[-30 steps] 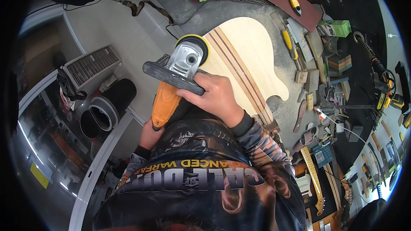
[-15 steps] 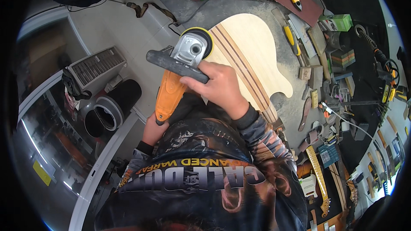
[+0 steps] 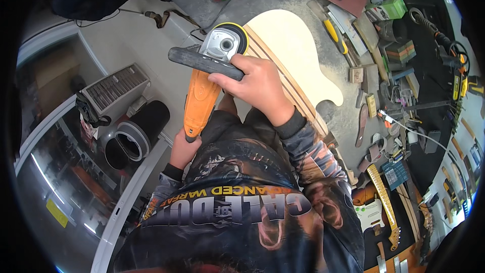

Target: The person sands the back of a light-colored guitar body using an electric sander, moving the tool across the surface, and then wipes the sanded area by hand.

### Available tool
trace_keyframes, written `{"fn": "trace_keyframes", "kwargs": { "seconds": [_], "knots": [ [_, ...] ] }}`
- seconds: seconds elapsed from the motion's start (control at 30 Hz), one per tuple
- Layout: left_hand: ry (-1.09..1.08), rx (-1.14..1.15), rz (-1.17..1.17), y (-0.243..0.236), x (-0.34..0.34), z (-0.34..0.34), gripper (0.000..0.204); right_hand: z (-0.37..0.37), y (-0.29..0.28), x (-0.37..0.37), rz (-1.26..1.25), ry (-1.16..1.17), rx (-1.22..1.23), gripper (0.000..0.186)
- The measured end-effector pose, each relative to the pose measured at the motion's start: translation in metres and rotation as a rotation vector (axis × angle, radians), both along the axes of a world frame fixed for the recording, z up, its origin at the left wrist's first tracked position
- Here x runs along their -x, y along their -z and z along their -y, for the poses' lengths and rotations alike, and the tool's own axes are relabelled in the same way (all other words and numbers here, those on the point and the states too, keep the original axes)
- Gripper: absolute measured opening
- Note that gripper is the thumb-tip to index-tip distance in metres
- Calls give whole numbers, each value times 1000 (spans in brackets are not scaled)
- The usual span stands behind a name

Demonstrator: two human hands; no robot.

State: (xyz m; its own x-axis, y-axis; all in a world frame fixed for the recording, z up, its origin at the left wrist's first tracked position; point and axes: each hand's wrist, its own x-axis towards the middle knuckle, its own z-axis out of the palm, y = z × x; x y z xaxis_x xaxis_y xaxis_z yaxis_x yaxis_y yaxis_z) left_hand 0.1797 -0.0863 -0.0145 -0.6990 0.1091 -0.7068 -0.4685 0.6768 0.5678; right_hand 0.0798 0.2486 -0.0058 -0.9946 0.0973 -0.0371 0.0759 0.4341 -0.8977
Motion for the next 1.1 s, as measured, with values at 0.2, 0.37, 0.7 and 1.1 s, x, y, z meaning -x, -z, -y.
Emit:
{"fn": "trace_keyframes", "kwargs": {
  "seconds": [0.2,0.37,0.7,1.1],
  "knots": [
    [-44,-16,78,7,12,-13,42,-15,2,10,-53,74,8,53],
    [5,66,90,16,2,17,40,7,7,-5,-105,72,-22,52],
    [319,20,-48,8,22,4,49,-18,4,-83,-4,248,7,50],
    [494,-52,-106,6,39,3,50,-17,-4,-123,-5,397,43,39]
  ]
}}
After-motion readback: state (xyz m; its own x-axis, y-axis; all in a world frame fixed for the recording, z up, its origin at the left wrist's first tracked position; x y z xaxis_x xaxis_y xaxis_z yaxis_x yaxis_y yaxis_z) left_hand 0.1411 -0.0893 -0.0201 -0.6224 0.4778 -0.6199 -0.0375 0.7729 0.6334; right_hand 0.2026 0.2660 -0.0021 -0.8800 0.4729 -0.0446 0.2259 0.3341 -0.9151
